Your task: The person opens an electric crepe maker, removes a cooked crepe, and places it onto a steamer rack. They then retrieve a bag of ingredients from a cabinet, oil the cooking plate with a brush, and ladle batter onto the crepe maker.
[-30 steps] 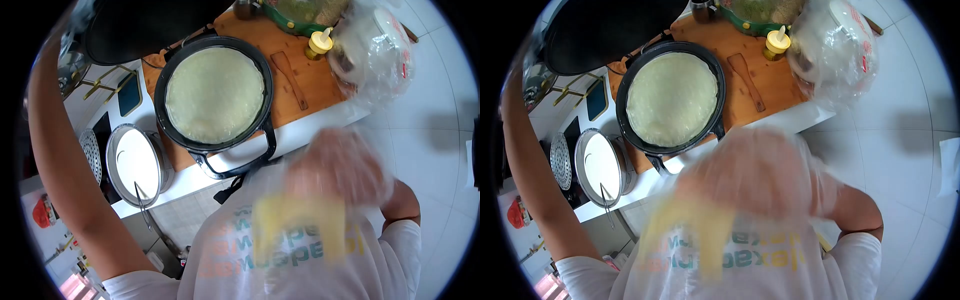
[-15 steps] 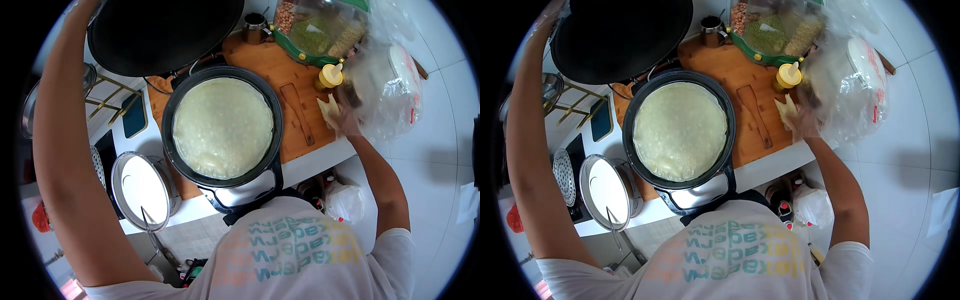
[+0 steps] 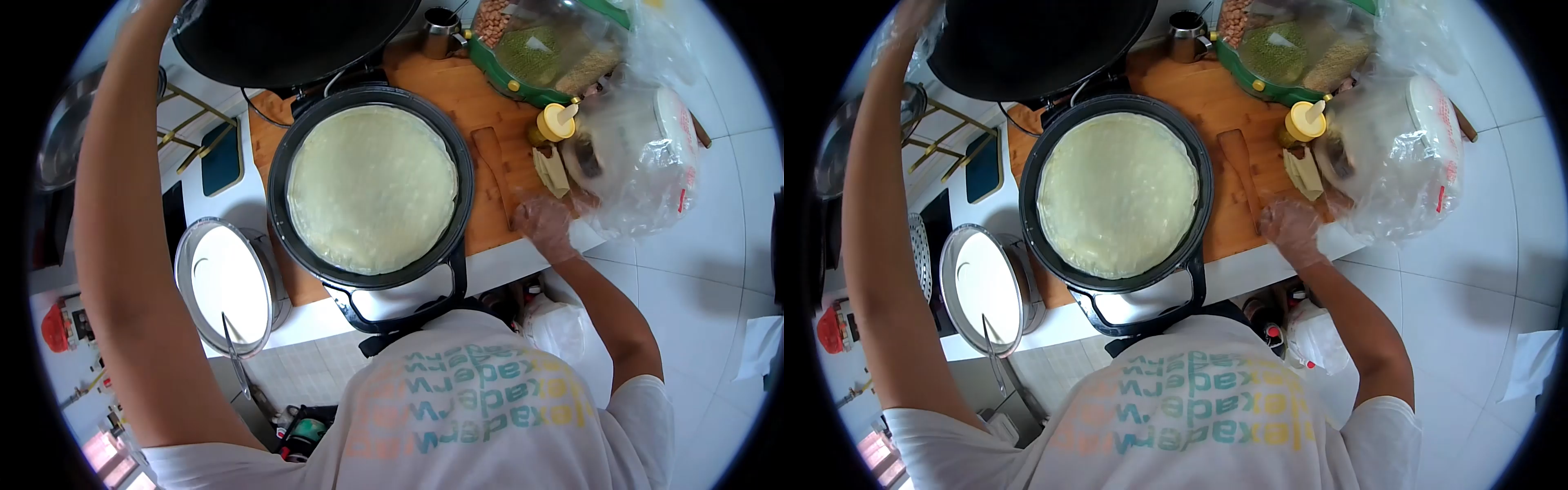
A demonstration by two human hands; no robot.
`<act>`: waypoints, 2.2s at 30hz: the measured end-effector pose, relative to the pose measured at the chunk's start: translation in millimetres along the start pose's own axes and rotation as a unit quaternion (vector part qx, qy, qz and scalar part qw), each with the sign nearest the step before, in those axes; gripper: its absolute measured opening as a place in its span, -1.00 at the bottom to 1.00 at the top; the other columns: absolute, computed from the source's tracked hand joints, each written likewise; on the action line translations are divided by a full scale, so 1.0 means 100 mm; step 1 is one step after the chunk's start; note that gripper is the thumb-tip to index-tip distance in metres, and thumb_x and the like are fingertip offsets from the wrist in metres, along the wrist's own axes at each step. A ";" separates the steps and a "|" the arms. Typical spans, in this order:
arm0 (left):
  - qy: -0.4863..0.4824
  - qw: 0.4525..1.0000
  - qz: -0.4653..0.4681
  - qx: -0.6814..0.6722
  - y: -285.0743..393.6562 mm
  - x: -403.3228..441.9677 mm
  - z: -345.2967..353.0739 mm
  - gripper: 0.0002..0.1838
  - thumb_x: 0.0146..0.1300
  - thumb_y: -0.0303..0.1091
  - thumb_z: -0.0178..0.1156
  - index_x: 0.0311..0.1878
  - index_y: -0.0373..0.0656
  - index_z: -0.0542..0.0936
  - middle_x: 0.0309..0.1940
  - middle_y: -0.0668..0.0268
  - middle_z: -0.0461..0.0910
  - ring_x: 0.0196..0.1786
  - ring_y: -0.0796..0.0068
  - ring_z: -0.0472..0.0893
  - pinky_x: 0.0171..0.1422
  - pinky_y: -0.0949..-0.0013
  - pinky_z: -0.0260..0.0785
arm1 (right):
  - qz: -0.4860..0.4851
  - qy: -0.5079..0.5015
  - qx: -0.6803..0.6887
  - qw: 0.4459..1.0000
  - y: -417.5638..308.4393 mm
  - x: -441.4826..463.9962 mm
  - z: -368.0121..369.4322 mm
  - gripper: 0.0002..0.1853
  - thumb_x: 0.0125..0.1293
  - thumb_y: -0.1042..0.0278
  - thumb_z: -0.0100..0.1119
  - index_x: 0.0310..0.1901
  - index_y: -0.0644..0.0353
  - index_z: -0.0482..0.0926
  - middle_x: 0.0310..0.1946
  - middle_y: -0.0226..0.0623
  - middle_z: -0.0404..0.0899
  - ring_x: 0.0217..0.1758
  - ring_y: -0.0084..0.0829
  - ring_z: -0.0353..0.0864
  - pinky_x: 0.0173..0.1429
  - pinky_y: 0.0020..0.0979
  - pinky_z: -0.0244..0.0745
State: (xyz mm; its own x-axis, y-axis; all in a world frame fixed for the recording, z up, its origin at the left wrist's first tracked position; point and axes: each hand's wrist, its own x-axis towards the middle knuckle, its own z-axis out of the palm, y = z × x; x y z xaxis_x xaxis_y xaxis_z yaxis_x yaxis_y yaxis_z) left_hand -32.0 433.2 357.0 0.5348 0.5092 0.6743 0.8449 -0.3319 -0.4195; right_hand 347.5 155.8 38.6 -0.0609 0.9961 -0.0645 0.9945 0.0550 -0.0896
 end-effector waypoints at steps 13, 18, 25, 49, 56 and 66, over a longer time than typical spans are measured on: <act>-0.055 0.907 -0.284 -0.305 1.40 -2.32 -1.33 -0.63 0.33 -0.25 -0.24 0.04 -0.18 0.46 0.06 0.17 0.41 0.17 0.27 0.34 0.27 0.30 0.06 | 0.122 0.019 0.047 0.991 0.02 0.03 0.30 -0.77 0.04 0.22 0.04 -0.44 0.24 0.46 -0.43 -0.08 0.52 -0.34 -0.10 0.53 -0.27 -0.21 0.41; -0.141 0.821 -0.364 -0.416 1.93 -3.21 -1.62 -0.70 0.29 -0.31 -0.14 -0.10 -0.26 0.51 0.01 0.12 0.42 0.18 0.13 0.30 0.28 0.19 0.06 | 0.018 0.047 0.081 0.995 -0.14 -0.27 -0.67 -0.83 0.03 0.33 0.10 -0.36 0.22 0.44 -0.54 -0.16 0.51 -0.44 -0.19 0.52 -0.32 -0.30 0.39; -0.173 0.771 -0.434 -0.433 2.09 -3.54 -1.80 -0.79 0.18 -0.43 0.04 -0.13 -0.22 0.52 -0.05 0.12 0.46 0.11 0.17 0.37 0.22 0.20 0.13 | -0.122 -0.132 0.308 0.934 -0.41 -0.37 -1.30 -0.53 0.04 0.47 0.19 0.04 0.29 0.36 -0.53 -0.41 0.47 -0.46 -0.68 0.40 -0.31 -0.57 0.37; -0.085 0.517 -0.592 -0.613 2.20 -3.35 -1.48 -0.76 0.24 -0.30 0.05 -0.44 -0.28 0.51 -0.55 0.40 0.44 -0.42 0.67 0.38 -0.30 0.56 0.22 | -0.160 -0.078 0.171 0.969 -0.87 -0.28 -1.67 -0.53 0.11 0.42 0.12 0.11 0.06 0.36 -0.51 -0.35 0.52 -0.45 -0.52 0.50 -0.32 -0.47 0.42; -0.138 0.473 -0.590 -0.640 2.30 -3.66 -1.57 -0.85 0.22 -0.35 0.09 -0.34 -0.24 0.50 -0.44 0.37 0.47 -0.36 0.64 0.42 -0.21 0.54 0.27 | -0.197 0.046 -0.187 0.961 -0.90 0.37 -1.49 -0.68 0.14 0.31 -0.02 -0.02 0.03 0.41 -0.43 -0.15 0.56 -0.34 -0.23 0.56 -0.28 -0.27 0.45; -0.152 0.489 -0.582 -0.632 2.36 -3.86 -1.63 -0.83 0.17 -0.36 0.12 -0.38 -0.29 0.49 -0.51 0.36 0.42 -0.40 0.62 0.36 -0.26 0.53 0.24 | -0.197 -0.144 -0.251 0.937 -1.08 0.65 -1.64 -0.68 0.14 0.17 -0.08 -0.17 0.16 0.52 -0.30 -0.12 0.55 -0.23 -0.21 0.54 -0.17 -0.31 0.46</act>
State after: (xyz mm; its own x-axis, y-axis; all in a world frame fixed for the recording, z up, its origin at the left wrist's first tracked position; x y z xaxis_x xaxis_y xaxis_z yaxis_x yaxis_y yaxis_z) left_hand -40.4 28.8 96.6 -0.1613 0.9681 -0.1918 0.0011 0.1945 0.9809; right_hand 249.7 225.6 207.3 -0.3805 0.8357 -0.3959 0.8006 0.5120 0.3113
